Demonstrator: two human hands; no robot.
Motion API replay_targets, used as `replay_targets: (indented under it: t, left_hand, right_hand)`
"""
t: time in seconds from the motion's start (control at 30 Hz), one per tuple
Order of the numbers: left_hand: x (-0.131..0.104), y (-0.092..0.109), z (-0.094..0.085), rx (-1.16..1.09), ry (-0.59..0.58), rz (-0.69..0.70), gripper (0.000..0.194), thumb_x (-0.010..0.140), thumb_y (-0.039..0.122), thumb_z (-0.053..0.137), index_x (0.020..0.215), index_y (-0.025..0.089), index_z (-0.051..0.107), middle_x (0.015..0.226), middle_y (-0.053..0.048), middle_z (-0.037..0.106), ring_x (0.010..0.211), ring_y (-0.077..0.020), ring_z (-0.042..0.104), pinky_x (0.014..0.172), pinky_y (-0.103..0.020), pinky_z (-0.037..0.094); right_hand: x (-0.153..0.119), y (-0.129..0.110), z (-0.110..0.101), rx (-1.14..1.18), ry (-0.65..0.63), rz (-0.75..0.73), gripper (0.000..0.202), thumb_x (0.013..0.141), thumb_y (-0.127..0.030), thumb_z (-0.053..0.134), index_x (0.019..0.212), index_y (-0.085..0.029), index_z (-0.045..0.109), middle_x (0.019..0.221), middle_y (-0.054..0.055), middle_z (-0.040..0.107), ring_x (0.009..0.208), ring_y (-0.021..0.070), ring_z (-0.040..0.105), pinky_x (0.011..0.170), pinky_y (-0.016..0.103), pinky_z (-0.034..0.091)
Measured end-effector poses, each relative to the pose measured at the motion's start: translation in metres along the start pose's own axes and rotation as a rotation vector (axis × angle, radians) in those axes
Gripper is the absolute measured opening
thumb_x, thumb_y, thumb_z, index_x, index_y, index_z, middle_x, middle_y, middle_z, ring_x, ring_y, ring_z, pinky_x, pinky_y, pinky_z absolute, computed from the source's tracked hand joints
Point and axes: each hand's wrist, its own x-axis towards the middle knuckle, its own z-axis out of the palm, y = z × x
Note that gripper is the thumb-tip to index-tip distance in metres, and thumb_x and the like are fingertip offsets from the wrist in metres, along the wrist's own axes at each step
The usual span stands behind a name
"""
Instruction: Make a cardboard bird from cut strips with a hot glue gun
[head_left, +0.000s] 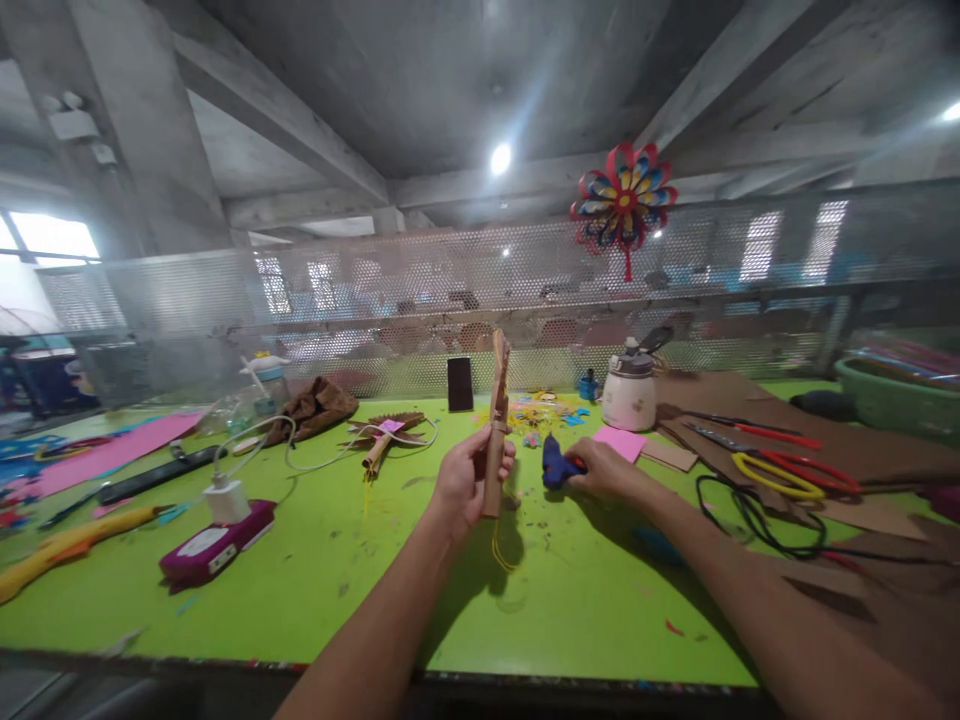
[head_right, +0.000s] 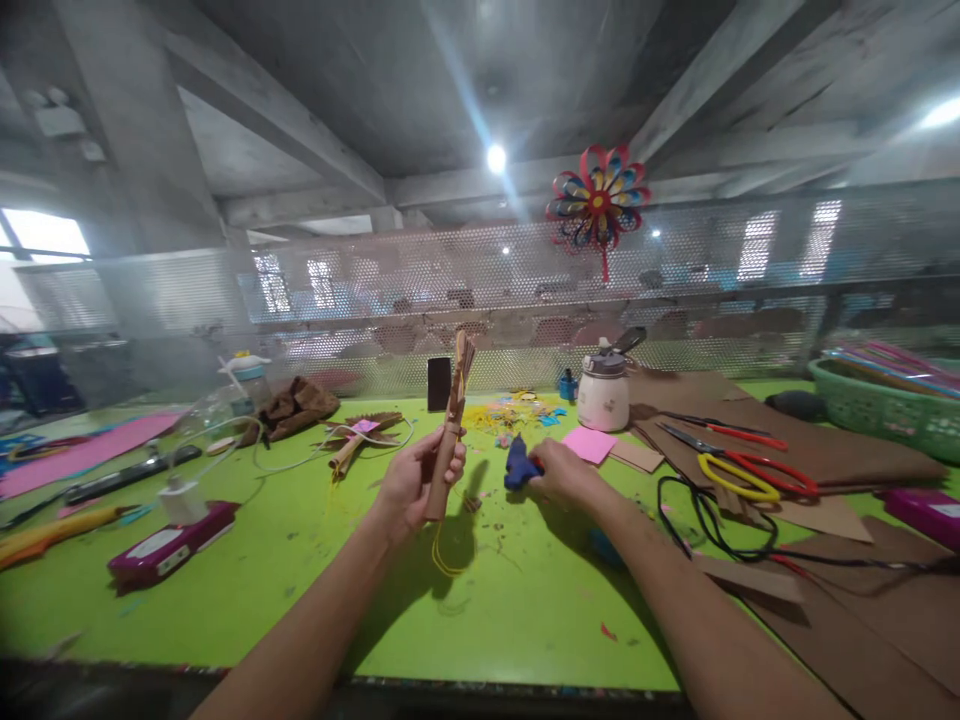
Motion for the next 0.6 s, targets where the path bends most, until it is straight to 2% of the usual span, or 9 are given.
replay_targets:
  t: [0.07,0.1,0.17,0.27,0.33,0.43,0.6]
  left_hand:
    - [0.000,0.000,0.000,0.006,-0.010,-0.003,0.016,0.082,0.021,0.047,0.084,0.008,0.056,0.060,-0.006,0.056,0.047,-0.0075,0.050,0.040,-0.015,0.038]
    - [-0.001,0.000,0.001,0.011,-0.010,-0.007,0.016,0.082,0.021,0.047,0.084,0.008,0.056,0.060,-0.005,0.056,0.047,-0.0075,0.050,0.039,-0.015,0.038]
    - [-0.001,-0.001,0.002,0.033,-0.013,-0.019,0.016,0.081,0.022,0.048,0.082,0.009,0.056,0.060,-0.006,0.057,0.046,-0.0074,0.050,0.039,-0.015,0.038]
    - [-0.002,-0.005,0.003,0.101,-0.044,-0.042,0.016,0.081,0.024,0.049,0.082,0.010,0.056,0.059,-0.005,0.057,0.045,-0.0080,0.050,0.039,-0.016,0.038]
    - [-0.001,-0.009,0.004,0.166,-0.087,-0.062,0.017,0.081,0.025,0.049,0.083,0.010,0.056,0.059,-0.006,0.058,0.045,-0.0086,0.051,0.040,-0.017,0.040]
    - [0.000,-0.014,0.003,0.249,-0.134,-0.089,0.018,0.081,0.027,0.050,0.085,0.010,0.056,0.060,-0.006,0.059,0.045,-0.0094,0.052,0.042,-0.018,0.041]
    - [0.000,-0.019,0.003,0.312,-0.158,-0.120,0.019,0.079,0.028,0.052,0.086,0.010,0.054,0.060,-0.006,0.059,0.046,-0.0097,0.053,0.043,-0.019,0.041]
  right_hand:
    - [-0.001,0.003,0.005,-0.042,-0.055,-0.012,0.015,0.062,-0.021,0.064,0.075,-0.016,0.068,0.077,0.006,0.065,0.071,0.0197,0.056,0.060,0.026,0.038]
    - [-0.001,0.002,0.004,-0.041,-0.040,-0.009,0.016,0.063,-0.022,0.064,0.076,-0.016,0.068,0.079,0.007,0.065,0.071,0.0196,0.056,0.061,0.026,0.039]
    - [-0.001,-0.005,-0.002,0.026,0.072,0.002,0.016,0.068,-0.026,0.061,0.077,-0.015,0.068,0.081,0.009,0.066,0.072,0.0193,0.057,0.064,0.027,0.041]
    - [-0.001,-0.024,-0.018,0.319,0.308,-0.020,0.025,0.077,-0.036,0.053,0.077,-0.016,0.067,0.077,0.007,0.066,0.071,0.0188,0.058,0.066,0.030,0.043]
    - [-0.003,-0.038,-0.029,0.601,0.370,-0.046,0.030,0.076,-0.043,0.055,0.083,-0.016,0.066,0.075,0.006,0.065,0.065,0.0174,0.057,0.061,0.030,0.044]
    - [-0.007,-0.053,-0.039,0.857,0.354,-0.040,0.035,0.071,-0.044,0.061,0.091,-0.015,0.064,0.075,0.005,0.064,0.060,0.0137,0.053,0.054,0.027,0.043]
    - [-0.011,-0.060,-0.043,1.014,0.199,-0.086,0.037,0.066,-0.038,0.068,0.095,-0.015,0.063,0.078,0.004,0.063,0.061,0.0115,0.053,0.051,0.024,0.041]
